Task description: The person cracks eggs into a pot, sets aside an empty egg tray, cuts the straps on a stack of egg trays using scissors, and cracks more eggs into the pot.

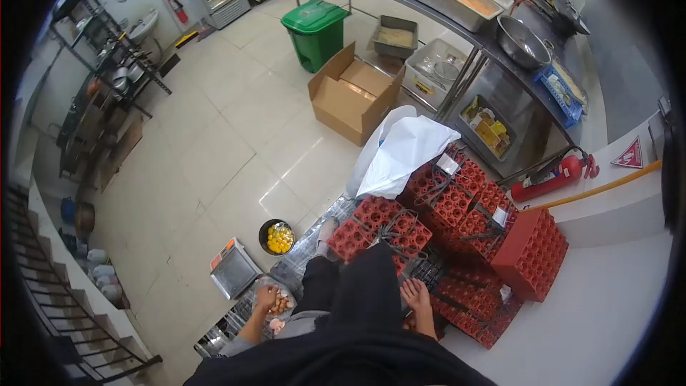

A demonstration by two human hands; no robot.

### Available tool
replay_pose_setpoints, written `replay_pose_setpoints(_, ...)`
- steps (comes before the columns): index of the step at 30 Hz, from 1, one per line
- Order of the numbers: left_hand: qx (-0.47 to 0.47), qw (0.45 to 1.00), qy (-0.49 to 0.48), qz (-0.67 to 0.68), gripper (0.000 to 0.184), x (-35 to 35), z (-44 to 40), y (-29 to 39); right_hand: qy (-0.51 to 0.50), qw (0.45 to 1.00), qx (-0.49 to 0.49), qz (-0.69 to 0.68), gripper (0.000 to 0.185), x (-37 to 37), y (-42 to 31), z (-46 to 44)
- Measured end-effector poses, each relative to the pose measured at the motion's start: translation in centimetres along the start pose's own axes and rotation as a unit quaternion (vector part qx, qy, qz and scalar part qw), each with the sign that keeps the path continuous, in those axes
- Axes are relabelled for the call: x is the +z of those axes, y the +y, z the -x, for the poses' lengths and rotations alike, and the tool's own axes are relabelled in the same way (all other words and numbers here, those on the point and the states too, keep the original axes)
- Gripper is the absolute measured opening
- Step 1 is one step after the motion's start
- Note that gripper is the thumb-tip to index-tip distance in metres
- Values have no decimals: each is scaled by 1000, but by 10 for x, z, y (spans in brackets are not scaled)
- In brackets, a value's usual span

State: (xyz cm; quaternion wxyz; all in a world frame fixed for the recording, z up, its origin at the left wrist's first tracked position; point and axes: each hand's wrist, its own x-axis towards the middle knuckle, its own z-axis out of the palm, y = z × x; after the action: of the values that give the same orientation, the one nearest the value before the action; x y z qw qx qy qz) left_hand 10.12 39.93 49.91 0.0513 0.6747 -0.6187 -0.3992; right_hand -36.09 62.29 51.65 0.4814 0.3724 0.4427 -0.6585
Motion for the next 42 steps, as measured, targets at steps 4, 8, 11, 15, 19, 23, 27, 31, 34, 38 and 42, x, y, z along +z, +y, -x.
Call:
replay_pose_setpoints(4, -118, 993, -9, -9, 47, 7, 75, -45, 62, 988, -3, 144, 32, -88, -11, 30)
replay_pose_setpoints(8, -68, 997, -41, -20, 46, 5, 138, -100, 47, 996, -23, 67, 21, -206, -31, 33)
replay_pose_setpoints(11, -195, 976, 0, 96, 38, -2, 153, -72, 193, 974, -59, 100, 25, -148, -29, 71)
replay_pose_setpoints(15, -227, 959, 3, 172, 34, -24, 126, -76, 181, 964, -24, 193, 31, -93, 13, 89)
replay_pose_setpoints(19, -257, 931, 61, 254, 33, -63, 116, -86, 159, 934, 69, 311, 42, -13, 42, 48)
replay_pose_setpoints(23, -325, 903, 61, 275, 35, -109, 126, -92, -20, 894, 19, 447, 45, 144, 75, 37)
replay_pose_setpoints(27, -397, 869, 62, 288, 41, -111, 112, -123, -34, 853, 11, 521, 42, 218, 101, 34)
replay_pose_setpoints(31, -324, 896, 97, 288, 40, -93, 68, -139, -47, 844, 86, 526, 41, 214, 102, 5)
replay_pose_setpoints(34, -270, 920, 102, 266, 38, -104, 20, -97, 20, 798, 70, 598, 29, 233, 104, 9)
replay_pose_setpoints(38, -219, 941, 47, 254, 35, -106, -61, -62, 30, 795, 27, 605, 17, 258, 98, -35)
replay_pose_setpoints(42, -265, 940, 84, 200, 43, -66, -162, -76, -101, 715, -32, 691, 20, 319, 70, -129)
